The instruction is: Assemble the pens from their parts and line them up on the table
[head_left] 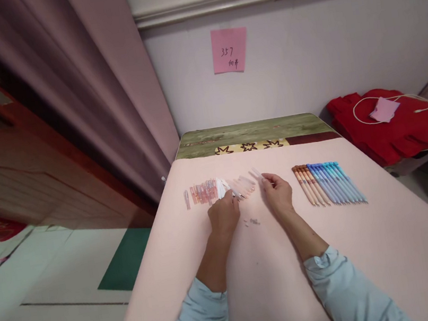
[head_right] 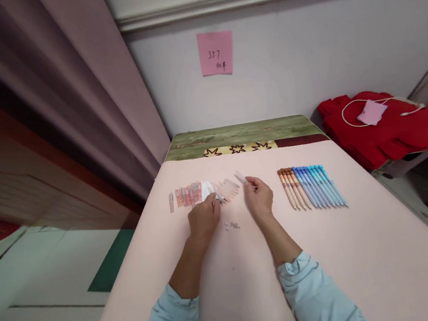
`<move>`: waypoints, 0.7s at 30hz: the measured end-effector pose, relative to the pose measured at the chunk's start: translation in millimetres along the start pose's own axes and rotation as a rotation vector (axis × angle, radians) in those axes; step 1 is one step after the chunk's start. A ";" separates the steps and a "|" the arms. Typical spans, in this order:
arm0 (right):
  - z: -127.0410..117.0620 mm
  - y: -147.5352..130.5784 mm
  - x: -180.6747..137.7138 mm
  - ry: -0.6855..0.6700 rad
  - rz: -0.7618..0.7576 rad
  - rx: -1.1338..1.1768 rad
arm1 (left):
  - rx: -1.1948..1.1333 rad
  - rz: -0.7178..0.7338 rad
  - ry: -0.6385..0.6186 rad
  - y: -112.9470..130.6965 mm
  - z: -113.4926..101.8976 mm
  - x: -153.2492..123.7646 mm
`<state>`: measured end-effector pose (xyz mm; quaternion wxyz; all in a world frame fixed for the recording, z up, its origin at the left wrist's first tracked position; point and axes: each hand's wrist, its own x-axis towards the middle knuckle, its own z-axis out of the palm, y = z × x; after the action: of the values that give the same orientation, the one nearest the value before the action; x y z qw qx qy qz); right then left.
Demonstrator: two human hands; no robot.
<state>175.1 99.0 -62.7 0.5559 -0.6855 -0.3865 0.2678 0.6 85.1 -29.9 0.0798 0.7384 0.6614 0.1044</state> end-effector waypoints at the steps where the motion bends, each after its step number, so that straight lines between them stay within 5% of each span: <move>1: 0.0 0.4 0.2 -0.001 0.002 0.000 | 0.005 0.015 -0.003 1.1 -0.4 -0.6; 21: 2.1 -0.5 -5.0 -0.055 -0.112 -0.095 | 0.015 0.106 -0.097 9.6 -8.1 -5.2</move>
<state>170.5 96.1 -63.0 0.5261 -0.6807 -0.4518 0.2363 7.2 78.7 -19.9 0.1006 0.7771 0.6176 0.0676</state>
